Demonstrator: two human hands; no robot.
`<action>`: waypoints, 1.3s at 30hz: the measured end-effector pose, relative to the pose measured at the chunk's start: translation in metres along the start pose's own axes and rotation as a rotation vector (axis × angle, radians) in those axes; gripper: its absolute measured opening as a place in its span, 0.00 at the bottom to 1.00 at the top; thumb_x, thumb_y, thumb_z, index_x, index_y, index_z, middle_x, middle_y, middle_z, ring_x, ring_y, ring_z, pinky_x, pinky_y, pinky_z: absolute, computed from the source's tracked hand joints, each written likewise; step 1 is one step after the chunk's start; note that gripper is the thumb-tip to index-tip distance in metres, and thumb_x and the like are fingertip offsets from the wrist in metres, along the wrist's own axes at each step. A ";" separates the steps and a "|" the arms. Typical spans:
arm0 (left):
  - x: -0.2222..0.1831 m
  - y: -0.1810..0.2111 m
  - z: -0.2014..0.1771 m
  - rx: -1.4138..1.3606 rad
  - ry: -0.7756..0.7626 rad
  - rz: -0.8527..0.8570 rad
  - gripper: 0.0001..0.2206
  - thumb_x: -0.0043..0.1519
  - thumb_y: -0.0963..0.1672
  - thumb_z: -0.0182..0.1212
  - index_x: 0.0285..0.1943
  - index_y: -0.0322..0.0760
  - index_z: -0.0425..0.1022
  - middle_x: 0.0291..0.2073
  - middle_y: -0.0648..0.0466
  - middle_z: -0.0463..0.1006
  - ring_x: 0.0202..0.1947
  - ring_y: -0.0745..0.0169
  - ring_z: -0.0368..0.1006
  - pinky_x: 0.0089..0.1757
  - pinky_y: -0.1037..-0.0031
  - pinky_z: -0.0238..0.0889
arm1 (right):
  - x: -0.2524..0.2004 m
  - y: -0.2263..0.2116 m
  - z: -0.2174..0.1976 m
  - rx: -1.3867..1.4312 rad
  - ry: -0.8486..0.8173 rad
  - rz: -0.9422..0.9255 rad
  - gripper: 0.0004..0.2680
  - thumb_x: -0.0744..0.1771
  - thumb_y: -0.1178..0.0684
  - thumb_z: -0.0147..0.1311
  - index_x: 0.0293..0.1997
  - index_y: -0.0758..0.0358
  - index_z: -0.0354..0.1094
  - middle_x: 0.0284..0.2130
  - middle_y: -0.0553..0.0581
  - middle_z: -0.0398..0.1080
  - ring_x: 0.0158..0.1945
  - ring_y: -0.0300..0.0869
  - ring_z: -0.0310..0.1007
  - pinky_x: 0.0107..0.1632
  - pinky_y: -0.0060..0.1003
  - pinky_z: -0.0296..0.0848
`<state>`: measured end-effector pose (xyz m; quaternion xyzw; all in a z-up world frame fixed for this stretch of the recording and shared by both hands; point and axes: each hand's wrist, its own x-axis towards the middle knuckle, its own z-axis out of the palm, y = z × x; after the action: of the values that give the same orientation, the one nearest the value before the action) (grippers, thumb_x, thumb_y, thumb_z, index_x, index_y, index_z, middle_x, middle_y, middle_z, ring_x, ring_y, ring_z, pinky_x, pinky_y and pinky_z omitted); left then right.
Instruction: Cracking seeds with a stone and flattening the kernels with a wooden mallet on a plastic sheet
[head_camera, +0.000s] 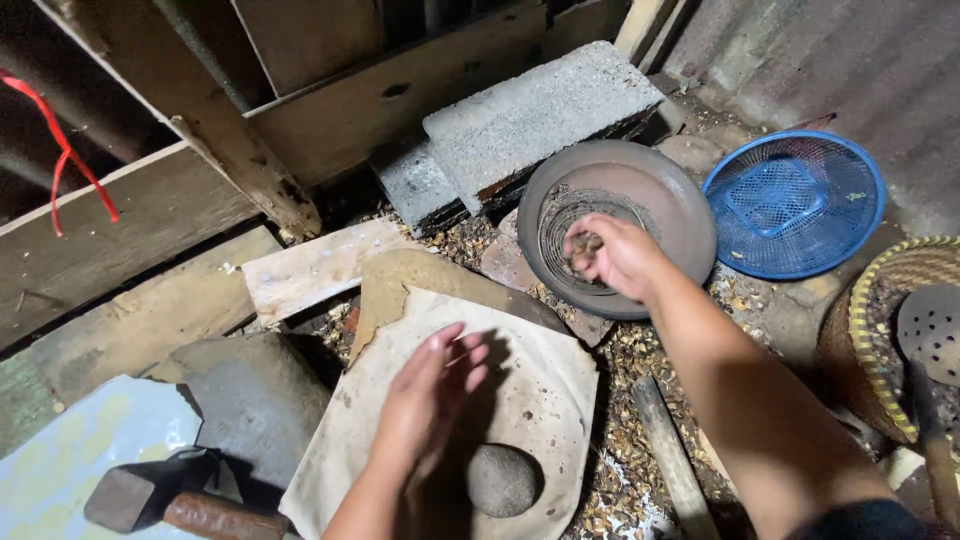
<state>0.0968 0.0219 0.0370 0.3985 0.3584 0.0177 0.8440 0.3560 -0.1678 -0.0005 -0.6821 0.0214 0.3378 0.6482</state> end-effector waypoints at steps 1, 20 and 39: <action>0.010 -0.008 0.002 -0.147 -0.082 -0.076 0.23 0.69 0.48 0.44 0.68 0.28 0.67 0.55 0.38 0.77 0.51 0.49 0.74 0.52 0.62 0.69 | -0.013 -0.001 0.011 0.008 -0.143 -0.004 0.09 0.73 0.54 0.39 0.47 0.69 0.65 0.34 0.63 0.69 0.25 0.38 0.61 0.23 0.30 0.62; -0.005 -0.105 -0.099 1.488 0.040 1.048 0.17 0.58 0.47 0.66 0.58 0.56 0.76 0.42 0.62 0.76 0.54 0.60 0.70 0.55 0.67 0.64 | -0.198 0.098 0.080 -0.460 -0.318 0.028 0.20 0.68 0.50 0.53 0.69 0.58 0.62 0.53 0.70 0.68 0.50 0.56 0.76 0.58 0.49 0.76; -0.018 -0.112 -0.070 1.456 0.162 0.816 0.11 0.55 0.52 0.70 0.45 0.62 0.77 0.42 0.64 0.74 0.51 0.57 0.67 0.55 0.57 0.56 | -0.183 0.116 0.085 -1.540 -0.034 -0.331 0.20 0.68 0.37 0.46 0.68 0.45 0.53 0.46 0.62 0.70 0.45 0.62 0.79 0.48 0.57 0.79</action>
<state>0.0119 -0.0137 -0.0587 0.9398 0.1676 0.1143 0.2751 0.1245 -0.1847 -0.0060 -0.9283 -0.3304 0.1671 0.0351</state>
